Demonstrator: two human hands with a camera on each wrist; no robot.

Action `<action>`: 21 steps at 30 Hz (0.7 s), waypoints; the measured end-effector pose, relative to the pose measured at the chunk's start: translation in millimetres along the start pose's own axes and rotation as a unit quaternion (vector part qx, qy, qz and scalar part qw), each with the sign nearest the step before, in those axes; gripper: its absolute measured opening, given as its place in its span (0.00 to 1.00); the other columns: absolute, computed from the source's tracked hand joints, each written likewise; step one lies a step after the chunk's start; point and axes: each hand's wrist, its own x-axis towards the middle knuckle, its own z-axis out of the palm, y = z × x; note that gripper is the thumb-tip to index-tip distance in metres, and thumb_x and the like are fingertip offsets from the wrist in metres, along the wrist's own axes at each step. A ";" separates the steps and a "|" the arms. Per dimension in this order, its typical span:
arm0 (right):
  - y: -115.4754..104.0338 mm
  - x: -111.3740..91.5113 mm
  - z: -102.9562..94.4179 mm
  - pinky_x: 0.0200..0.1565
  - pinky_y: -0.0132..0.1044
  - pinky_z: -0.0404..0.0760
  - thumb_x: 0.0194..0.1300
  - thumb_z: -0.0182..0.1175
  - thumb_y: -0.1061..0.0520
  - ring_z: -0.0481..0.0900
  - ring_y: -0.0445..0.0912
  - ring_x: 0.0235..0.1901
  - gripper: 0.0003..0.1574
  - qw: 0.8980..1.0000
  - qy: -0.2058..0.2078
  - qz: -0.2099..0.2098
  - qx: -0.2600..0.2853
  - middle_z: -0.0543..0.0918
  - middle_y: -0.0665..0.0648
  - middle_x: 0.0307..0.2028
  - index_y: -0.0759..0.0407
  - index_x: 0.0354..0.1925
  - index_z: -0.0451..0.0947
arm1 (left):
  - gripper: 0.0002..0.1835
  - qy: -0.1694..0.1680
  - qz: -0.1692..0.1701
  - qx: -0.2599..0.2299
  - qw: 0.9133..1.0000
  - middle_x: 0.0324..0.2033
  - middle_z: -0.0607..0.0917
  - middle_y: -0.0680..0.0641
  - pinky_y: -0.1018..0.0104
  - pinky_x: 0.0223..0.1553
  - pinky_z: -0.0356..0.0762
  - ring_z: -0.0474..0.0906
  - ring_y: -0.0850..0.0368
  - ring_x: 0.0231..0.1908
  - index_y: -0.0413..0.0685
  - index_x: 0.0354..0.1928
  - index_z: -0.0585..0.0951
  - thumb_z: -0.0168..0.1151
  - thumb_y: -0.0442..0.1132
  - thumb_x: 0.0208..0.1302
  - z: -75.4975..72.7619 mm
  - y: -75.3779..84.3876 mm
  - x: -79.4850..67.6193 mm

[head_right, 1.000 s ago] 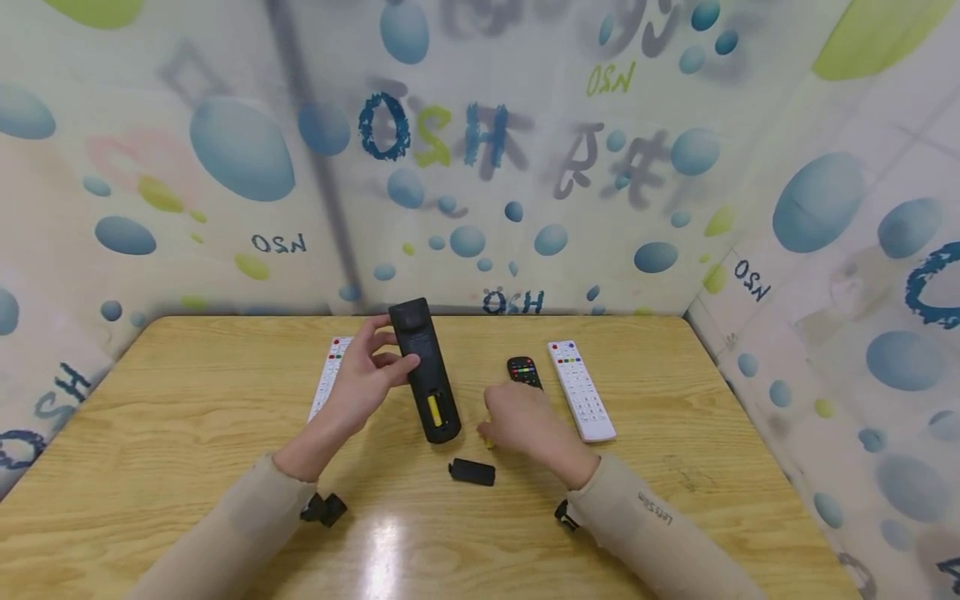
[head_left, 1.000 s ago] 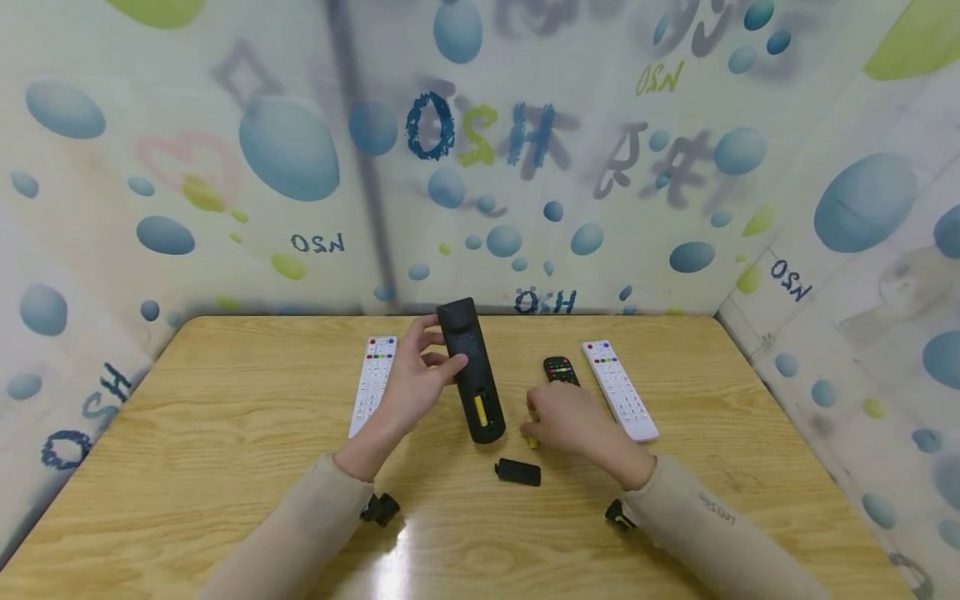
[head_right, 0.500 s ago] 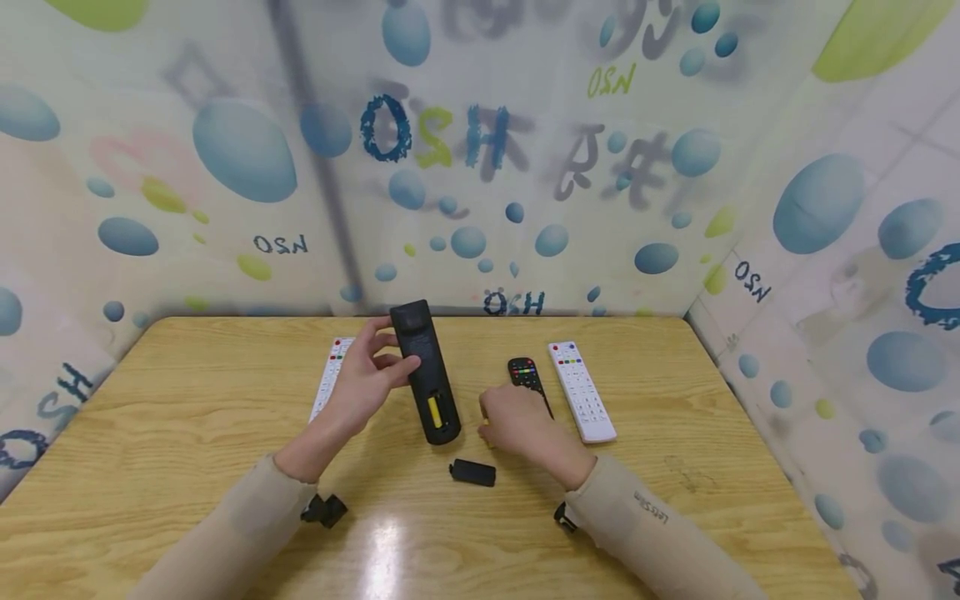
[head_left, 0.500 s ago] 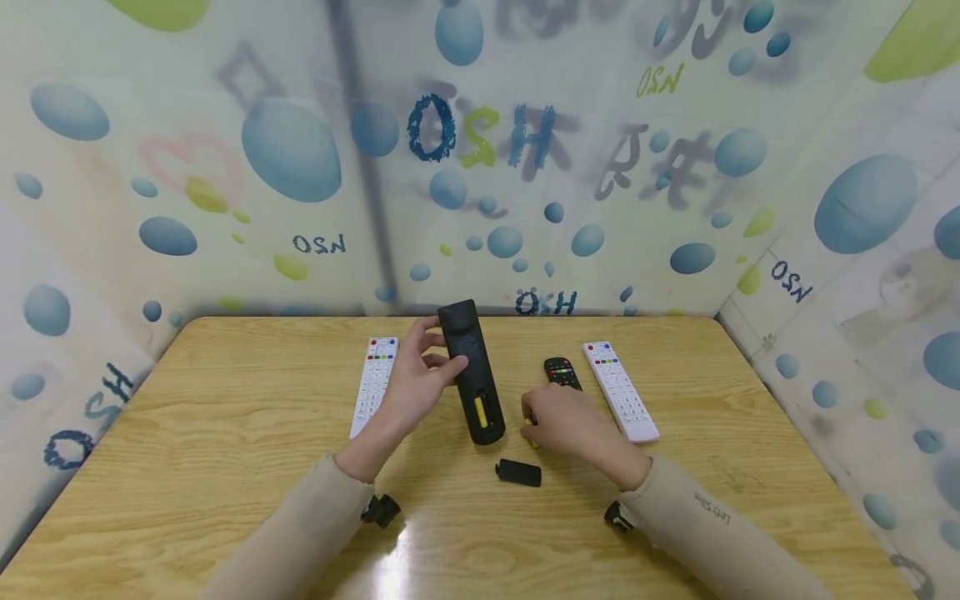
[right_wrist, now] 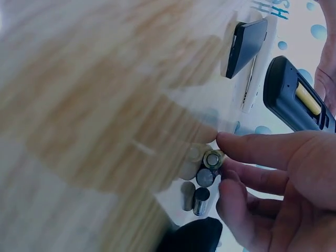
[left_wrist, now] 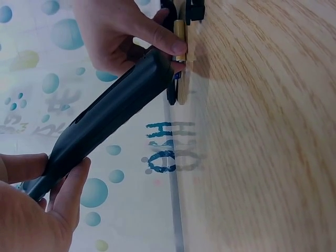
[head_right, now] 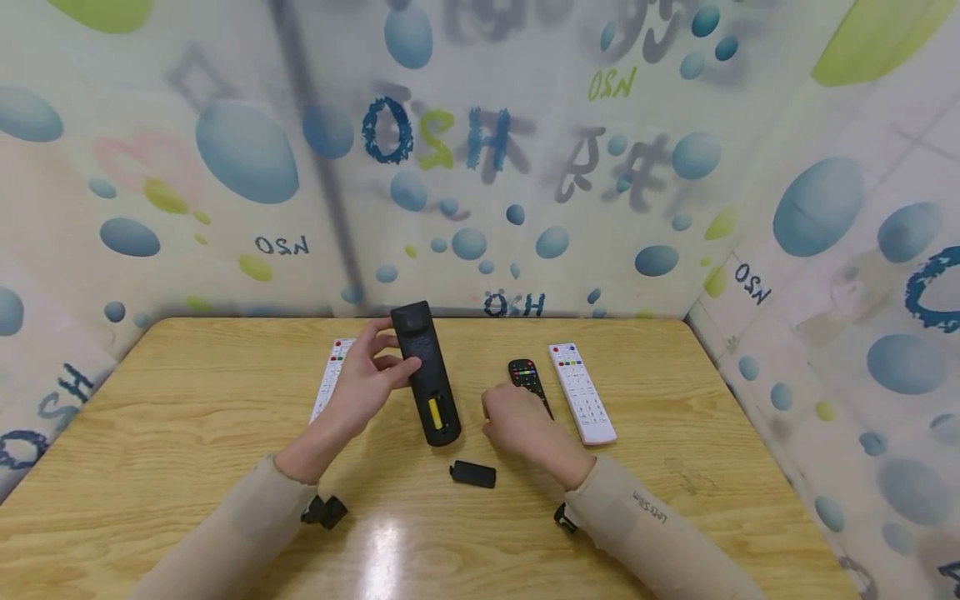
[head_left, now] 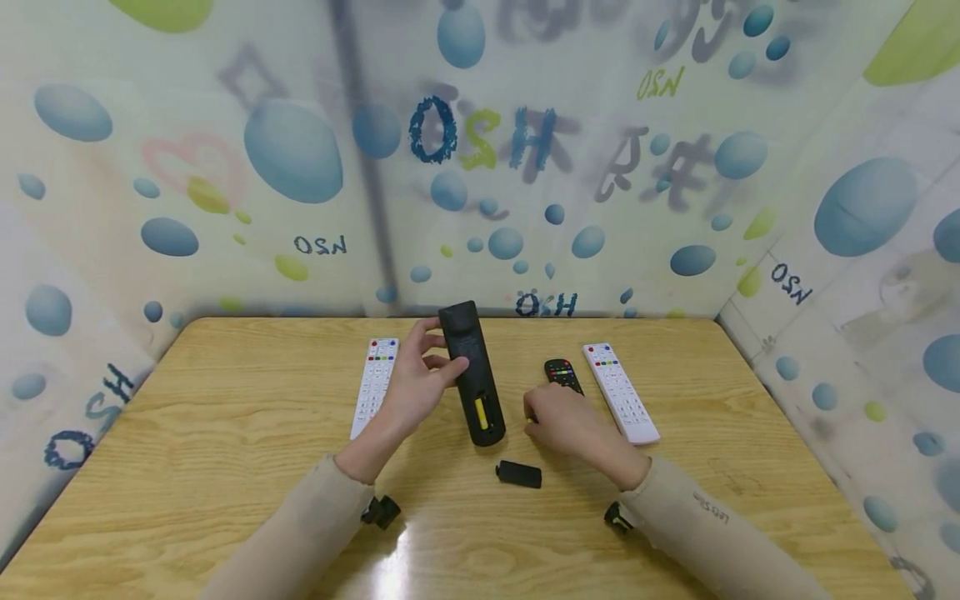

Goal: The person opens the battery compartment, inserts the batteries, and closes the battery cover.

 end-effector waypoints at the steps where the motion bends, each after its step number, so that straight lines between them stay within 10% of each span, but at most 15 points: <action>1: 0.0 0.0 0.2 0.28 0.39 0.76 0.66 0.71 0.58 0.75 0.43 0.25 0.07 1.000 0.001 0.001 0.002 0.79 0.49 0.28 0.55 0.32 0.81 | 0.33 0.000 0.000 0.000 1.000 0.50 0.80 0.38 0.54 0.42 0.87 0.82 0.45 0.42 0.49 0.71 0.68 0.67 0.26 0.67 0.1 0.0 0.0; 21: 4.2 -1.4 0.9 0.26 0.38 0.74 0.64 0.66 0.63 0.73 0.44 0.24 0.09 1.000 0.023 -0.015 0.016 0.76 0.49 0.24 0.54 0.29 0.77 | 0.33 -0.005 0.001 -0.006 1.000 0.51 0.79 0.37 0.54 0.43 0.87 0.82 0.45 0.42 0.49 0.71 0.68 0.66 0.25 0.67 0.2 -1.1 0.4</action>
